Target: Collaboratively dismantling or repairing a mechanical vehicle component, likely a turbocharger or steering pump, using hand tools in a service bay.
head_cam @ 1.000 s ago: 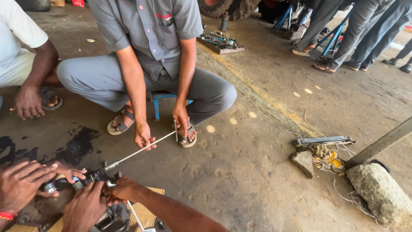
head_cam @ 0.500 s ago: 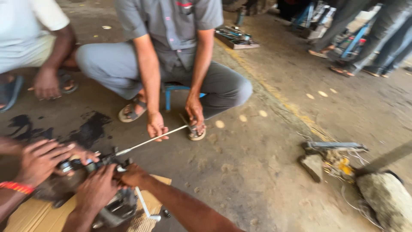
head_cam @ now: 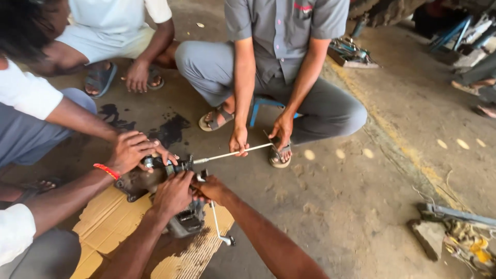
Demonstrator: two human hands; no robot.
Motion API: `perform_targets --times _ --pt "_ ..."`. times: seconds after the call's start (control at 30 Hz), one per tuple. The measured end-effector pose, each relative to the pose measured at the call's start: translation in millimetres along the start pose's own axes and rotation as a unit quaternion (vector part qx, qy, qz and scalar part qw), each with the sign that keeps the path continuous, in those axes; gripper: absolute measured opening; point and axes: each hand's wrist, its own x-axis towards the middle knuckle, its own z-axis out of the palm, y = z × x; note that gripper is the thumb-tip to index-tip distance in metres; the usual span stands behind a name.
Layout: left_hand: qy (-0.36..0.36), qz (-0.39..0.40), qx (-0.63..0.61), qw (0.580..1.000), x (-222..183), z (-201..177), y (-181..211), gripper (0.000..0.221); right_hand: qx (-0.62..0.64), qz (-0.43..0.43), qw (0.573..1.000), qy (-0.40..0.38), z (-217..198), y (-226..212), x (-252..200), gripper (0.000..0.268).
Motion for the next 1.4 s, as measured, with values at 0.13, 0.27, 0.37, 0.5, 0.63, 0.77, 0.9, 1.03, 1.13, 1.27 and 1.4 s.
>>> perform_targets --times 0.13,0.27,0.37,0.5,0.63,0.77,0.9,1.03,1.13,1.27,1.4 --pt "0.016 0.013 0.007 1.0 -6 -13 8 0.04 -0.031 -0.037 0.998 -0.027 -4 1 8 0.032" --pt "0.042 0.014 0.022 0.999 -3 -14 7 0.043 -0.154 -0.122 0.981 0.005 -1 -24 -9 0.042" --pt "0.011 -0.01 0.025 1.0 -4 -9 3 0.053 -0.118 -0.092 0.989 -0.017 -6 -17 -12 0.044" --pt "0.009 -0.011 0.027 1.0 -3 -22 16 0.057 -0.097 -0.005 0.995 0.037 6 -12 -8 0.055" --pt "-0.009 -0.035 0.067 0.997 -7 -30 23 0.052 -0.052 -0.041 0.998 -0.012 6 7 15 0.045" --pt "0.014 -0.013 0.088 0.996 -7 -16 12 0.054 -0.177 -0.188 0.966 0.002 0 -4 1 0.032" --pt "-0.023 -0.042 0.112 0.993 -10 -25 25 0.049 -0.21 -0.214 0.954 0.008 -6 -3 0 0.037" --pt "0.017 -0.005 0.088 0.996 -13 -18 18 0.058 -0.089 -0.031 0.996 -0.004 2 0 4 0.036" --pt "0.011 0.0 0.084 0.996 -13 -15 18 0.057 -0.085 -0.051 0.995 -0.016 2 6 10 0.033" --pt "-0.012 -0.006 0.106 0.994 -11 -13 19 0.052 -0.1 -0.18 0.978 -0.03 -6 15 21 0.017" --pt "-0.002 -0.009 0.095 0.995 -13 -32 32 0.06 -0.128 -0.13 0.983 -0.024 -8 -32 -32 0.016"
